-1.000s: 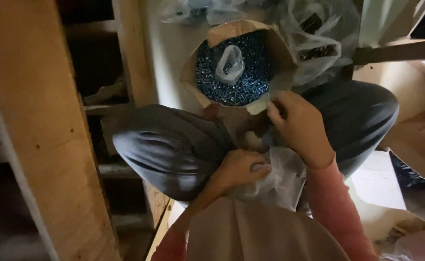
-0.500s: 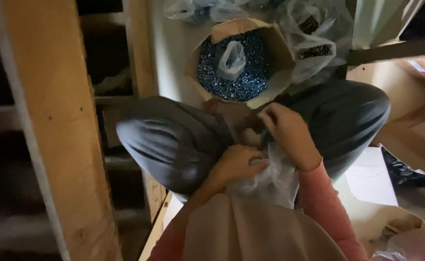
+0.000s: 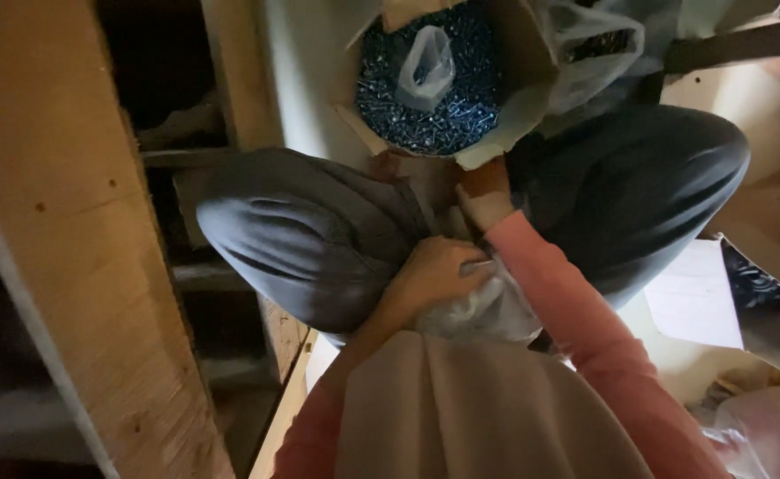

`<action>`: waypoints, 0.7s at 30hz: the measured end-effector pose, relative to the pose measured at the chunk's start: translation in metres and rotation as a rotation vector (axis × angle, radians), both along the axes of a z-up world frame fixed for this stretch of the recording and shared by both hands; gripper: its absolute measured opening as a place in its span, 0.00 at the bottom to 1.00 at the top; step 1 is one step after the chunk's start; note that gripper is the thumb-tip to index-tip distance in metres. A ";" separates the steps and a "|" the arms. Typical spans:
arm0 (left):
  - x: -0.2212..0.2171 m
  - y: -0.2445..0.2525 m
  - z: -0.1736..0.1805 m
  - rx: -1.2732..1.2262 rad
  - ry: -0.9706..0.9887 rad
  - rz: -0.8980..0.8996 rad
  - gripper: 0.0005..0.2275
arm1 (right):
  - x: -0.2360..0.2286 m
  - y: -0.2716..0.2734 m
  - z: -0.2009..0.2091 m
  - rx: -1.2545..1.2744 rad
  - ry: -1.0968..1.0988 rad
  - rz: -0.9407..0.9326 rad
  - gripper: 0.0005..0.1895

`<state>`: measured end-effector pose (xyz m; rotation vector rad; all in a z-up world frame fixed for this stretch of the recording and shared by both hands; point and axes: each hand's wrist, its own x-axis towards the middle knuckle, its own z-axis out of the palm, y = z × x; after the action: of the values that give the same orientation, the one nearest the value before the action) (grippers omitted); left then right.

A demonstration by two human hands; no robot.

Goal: The person sorts blue hardware pieces into small plastic bags by hand while sitting on the floor of a storage area.

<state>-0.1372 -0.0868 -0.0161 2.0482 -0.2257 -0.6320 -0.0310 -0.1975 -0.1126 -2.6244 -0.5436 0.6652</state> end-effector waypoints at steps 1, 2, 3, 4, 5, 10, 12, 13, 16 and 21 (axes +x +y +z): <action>-0.004 -0.003 -0.008 -0.004 0.008 -0.003 0.17 | -0.004 0.000 -0.006 -0.004 0.008 -0.003 0.09; -0.005 -0.005 -0.016 0.028 -0.012 -0.005 0.18 | -0.005 0.002 -0.012 0.014 0.059 -0.069 0.10; -0.006 -0.006 -0.023 0.059 -0.033 -0.006 0.18 | -0.006 0.005 -0.017 0.032 0.109 -0.135 0.12; -0.007 -0.006 -0.019 0.061 -0.034 -0.010 0.18 | -0.004 0.006 -0.021 0.033 0.108 -0.138 0.12; -0.007 -0.006 -0.014 0.057 -0.028 -0.001 0.18 | -0.003 0.007 -0.024 0.053 0.157 -0.205 0.13; 0.009 -0.002 0.020 0.067 0.002 -0.005 0.18 | 0.016 0.001 0.108 0.193 0.134 -0.024 0.09; 0.010 -0.007 0.009 0.031 -0.147 0.031 0.15 | 0.024 -0.008 0.171 0.287 0.185 0.319 0.11; 0.016 -0.007 0.013 0.037 -0.176 0.033 0.15 | 0.034 -0.010 0.179 0.289 0.155 0.325 0.11; 0.025 -0.010 0.022 0.118 0.226 -0.091 0.15 | 0.055 -0.018 0.187 0.359 0.095 0.220 0.07; 0.044 -0.002 0.047 0.125 0.352 -0.141 0.16 | 0.071 -0.016 0.181 0.360 0.311 0.369 0.10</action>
<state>-0.0930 -0.0891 0.0308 2.0098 -0.1265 -1.1046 0.0397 -0.2138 0.0684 -2.0541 -0.9594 0.9640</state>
